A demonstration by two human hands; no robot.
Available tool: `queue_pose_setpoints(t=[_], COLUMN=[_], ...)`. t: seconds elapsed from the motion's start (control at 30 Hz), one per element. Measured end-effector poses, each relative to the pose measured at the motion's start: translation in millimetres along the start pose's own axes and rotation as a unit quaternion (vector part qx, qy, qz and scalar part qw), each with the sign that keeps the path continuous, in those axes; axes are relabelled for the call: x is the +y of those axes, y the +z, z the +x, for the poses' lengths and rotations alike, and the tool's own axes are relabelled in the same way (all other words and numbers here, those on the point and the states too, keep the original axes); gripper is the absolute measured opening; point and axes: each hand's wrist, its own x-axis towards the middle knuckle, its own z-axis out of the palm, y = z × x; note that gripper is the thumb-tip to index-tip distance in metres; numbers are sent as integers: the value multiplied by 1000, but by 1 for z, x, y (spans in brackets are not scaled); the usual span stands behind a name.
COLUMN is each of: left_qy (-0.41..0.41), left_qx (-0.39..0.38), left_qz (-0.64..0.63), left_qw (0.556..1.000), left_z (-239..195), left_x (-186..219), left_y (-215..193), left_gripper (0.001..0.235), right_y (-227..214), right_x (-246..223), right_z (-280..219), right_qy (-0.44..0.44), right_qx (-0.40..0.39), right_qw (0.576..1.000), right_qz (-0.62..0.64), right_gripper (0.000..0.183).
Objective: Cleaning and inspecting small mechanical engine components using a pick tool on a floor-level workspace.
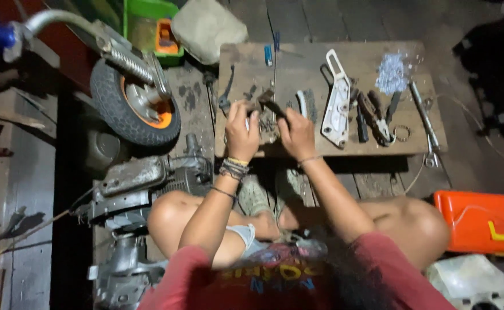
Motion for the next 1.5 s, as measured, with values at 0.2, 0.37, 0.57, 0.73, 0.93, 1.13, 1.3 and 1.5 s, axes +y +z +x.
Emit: queue_pose_setpoints(t=[0.2, 0.37, 0.57, 0.73, 0.93, 1.13, 1.3, 1.5], left_qy=[22, 10, -9, 6, -12, -6, -14, -20], left_qx=[-36, 9, 17, -47, -13, -53, 1, -51], left_qz=[-1, 7, 2, 43, 2, 5, 13, 26], left_qw=[999, 1000, 1000, 998, 1000, 999, 1000, 998], left_z=[-19, -6, -9, -15, -9, -24, -6, -30], left_x=[-19, -13, -3, -18, -8, -17, -21, -24], left_y=[20, 8, 5, 8, 6, 22, 12, 30], left_gripper=[11, 11, 14, 16, 15, 13, 12, 15], right_y=[1, 7, 6, 7, 5, 3, 12, 10], right_x=[-18, -4, -9, -8, -4, -14, 0, 2], right_z=[5, -4, -2, -6, -7, 0, -6, -2], right_qy=[-22, -16, -5, -11, -25, -8, -9, -19], right_qx=[37, 16, 10, 11, 14, 35, 15, 25], right_qw=[999, 1000, 1000, 1000, 999, 999, 1000, 999], right_qz=[-19, 4, 21, -3, 15, 6, -11, -26], right_gripper=[19, 19, 17, 18, 18, 11, 17, 16])
